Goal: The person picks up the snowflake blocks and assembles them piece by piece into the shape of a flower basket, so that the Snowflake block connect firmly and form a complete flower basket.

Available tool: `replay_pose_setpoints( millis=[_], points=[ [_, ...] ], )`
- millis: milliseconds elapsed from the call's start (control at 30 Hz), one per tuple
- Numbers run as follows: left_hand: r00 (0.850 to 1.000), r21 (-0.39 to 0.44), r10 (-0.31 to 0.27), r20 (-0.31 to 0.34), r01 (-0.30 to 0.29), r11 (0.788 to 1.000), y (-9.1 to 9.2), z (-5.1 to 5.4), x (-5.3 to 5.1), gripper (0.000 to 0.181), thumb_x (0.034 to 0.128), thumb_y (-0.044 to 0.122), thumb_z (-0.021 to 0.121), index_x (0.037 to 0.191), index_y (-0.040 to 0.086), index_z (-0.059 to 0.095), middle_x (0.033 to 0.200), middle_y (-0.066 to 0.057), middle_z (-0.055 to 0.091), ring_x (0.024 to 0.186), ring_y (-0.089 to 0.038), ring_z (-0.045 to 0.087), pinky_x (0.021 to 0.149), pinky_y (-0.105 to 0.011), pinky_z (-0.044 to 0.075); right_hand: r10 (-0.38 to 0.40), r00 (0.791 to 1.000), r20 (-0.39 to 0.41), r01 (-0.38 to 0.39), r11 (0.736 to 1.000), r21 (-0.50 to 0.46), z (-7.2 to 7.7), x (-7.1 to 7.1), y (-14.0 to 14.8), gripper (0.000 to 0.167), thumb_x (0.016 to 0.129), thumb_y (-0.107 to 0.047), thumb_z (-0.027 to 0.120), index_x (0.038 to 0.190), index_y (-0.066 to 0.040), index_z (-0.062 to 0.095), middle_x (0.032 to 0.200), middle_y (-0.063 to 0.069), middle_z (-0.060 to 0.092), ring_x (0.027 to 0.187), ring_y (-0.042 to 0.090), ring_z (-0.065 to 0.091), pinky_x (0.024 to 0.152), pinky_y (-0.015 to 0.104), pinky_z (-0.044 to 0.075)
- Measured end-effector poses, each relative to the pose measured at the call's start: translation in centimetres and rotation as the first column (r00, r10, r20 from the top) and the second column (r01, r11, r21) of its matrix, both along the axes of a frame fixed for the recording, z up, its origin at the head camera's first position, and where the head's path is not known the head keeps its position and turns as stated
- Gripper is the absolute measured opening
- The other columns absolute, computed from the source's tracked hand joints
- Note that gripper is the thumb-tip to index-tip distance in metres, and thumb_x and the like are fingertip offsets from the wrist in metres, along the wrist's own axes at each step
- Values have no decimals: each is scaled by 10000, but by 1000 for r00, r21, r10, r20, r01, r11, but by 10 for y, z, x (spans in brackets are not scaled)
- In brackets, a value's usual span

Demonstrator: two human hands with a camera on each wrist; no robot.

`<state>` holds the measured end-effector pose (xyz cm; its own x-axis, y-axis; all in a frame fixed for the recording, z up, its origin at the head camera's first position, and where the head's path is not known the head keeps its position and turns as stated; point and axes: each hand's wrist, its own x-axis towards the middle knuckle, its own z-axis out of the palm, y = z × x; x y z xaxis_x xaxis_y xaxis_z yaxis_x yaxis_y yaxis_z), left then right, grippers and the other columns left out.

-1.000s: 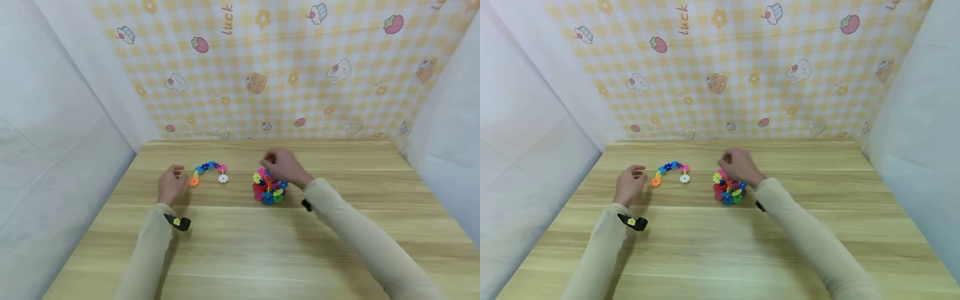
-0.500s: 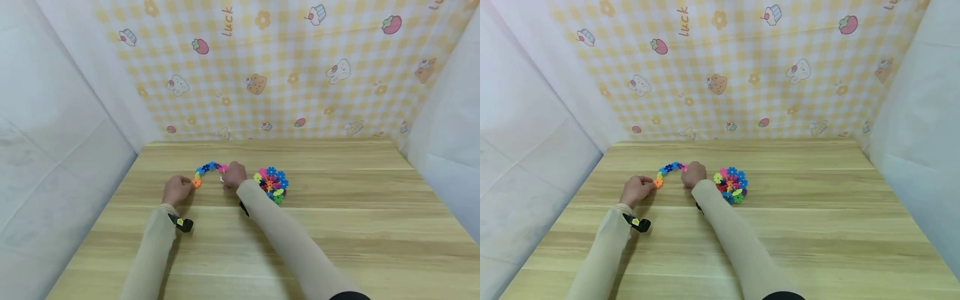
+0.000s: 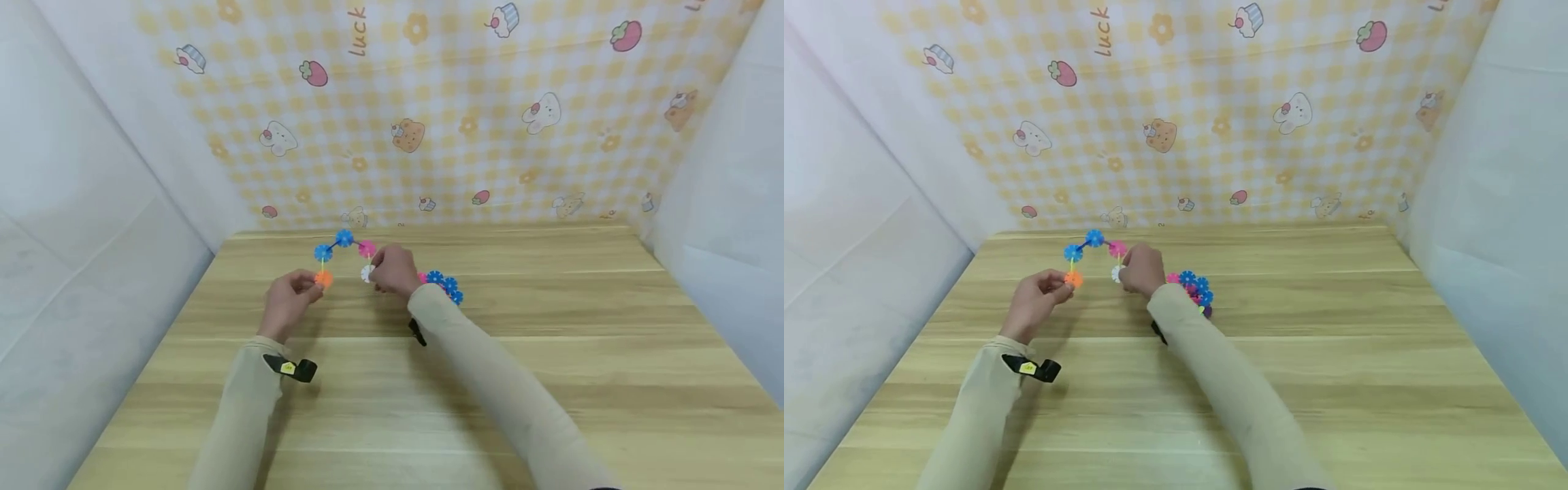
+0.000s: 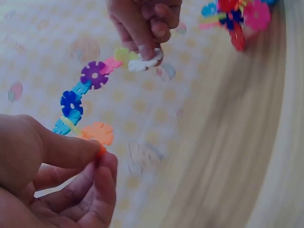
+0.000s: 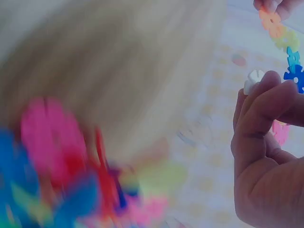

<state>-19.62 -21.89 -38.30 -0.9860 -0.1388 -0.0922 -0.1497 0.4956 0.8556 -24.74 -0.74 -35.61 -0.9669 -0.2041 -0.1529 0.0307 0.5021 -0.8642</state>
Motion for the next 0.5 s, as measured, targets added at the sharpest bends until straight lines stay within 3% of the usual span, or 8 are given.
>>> replay_pose_setpoints(
  millis=[133,267,400,500],
  points=[
    [993,54,-36,-111,42,998,25,9,-3,226,999,161,613,1200,69,658,1095,-154,711,997,-269,696,854,-372,567,21,999,-26,-22,999,-48,18,3,35,162,866,21,702,1025,6,671,993,173,727,671,206,688,674,333,615],
    [971,99,-124,-203,146,984,53,9,-10,211,996,182,627,1179,88,673,1090,-161,740,923,-159,703,847,-342,585,37,998,-57,-41,997,-71,25,6,77,175,887,-22,709,1050,-5,647,954,142,704,763,297,698,725,416,610],
    [943,133,-217,-254,256,957,79,1,-16,183,990,153,635,1149,73,679,1055,-167,755,966,-291,728,892,-487,583,49,992,-119,-58,996,-73,20,10,114,145,914,-60,698,1039,-1,651,905,116,691,796,336,689,645,331,581],
    [926,112,-281,-252,317,942,95,-7,-19,164,986,124,635,1135,68,679,1040,-157,755,997,-381,714,870,-502,585,40,989,-146,-52,996,-77,11,15,136,112,937,-61,679,1020,12,661,909,141,714,777,298,701,625,268,572]
  ],
)
